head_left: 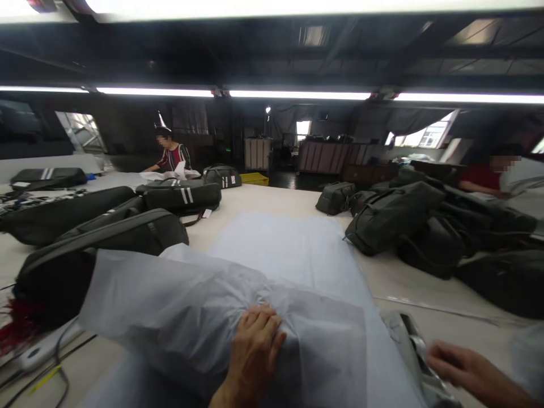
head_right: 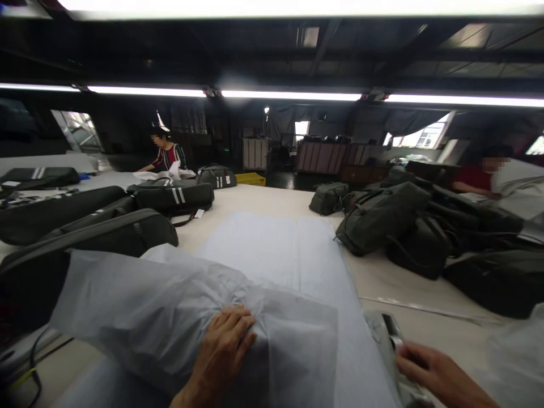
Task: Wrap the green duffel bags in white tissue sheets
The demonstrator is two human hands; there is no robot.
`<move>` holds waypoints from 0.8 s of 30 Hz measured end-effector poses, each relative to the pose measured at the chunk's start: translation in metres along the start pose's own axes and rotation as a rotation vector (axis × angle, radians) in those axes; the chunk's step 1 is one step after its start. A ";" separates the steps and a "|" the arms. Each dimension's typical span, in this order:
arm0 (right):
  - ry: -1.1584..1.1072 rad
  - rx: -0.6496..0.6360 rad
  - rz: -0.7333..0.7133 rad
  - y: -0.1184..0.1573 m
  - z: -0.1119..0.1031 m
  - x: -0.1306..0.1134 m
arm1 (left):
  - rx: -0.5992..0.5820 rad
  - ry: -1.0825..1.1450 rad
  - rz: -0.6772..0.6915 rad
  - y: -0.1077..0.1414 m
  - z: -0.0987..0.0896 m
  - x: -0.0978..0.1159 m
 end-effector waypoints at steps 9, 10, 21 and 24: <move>0.418 -0.736 -0.832 -0.028 0.089 -0.286 | -0.029 -0.002 0.033 0.003 0.002 -0.003; 0.477 -0.727 -0.844 -0.042 0.104 -0.293 | -0.015 -0.009 0.041 0.004 0.005 -0.005; 0.852 -0.896 -0.800 -0.111 0.161 -0.319 | 0.299 -0.037 0.049 0.016 0.028 -0.009; 0.890 -0.756 -0.897 -0.122 0.167 -0.316 | 0.295 -0.042 0.034 0.017 0.033 -0.010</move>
Point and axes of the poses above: each hand's wrist, its own y-axis away from the middle knuckle, its own z-axis out of the palm, x = y × z, the point moved 1 cm from there along -y, towards the middle knuckle, and after that the axes turned 7 degrees about z, right-handed, at the moved point
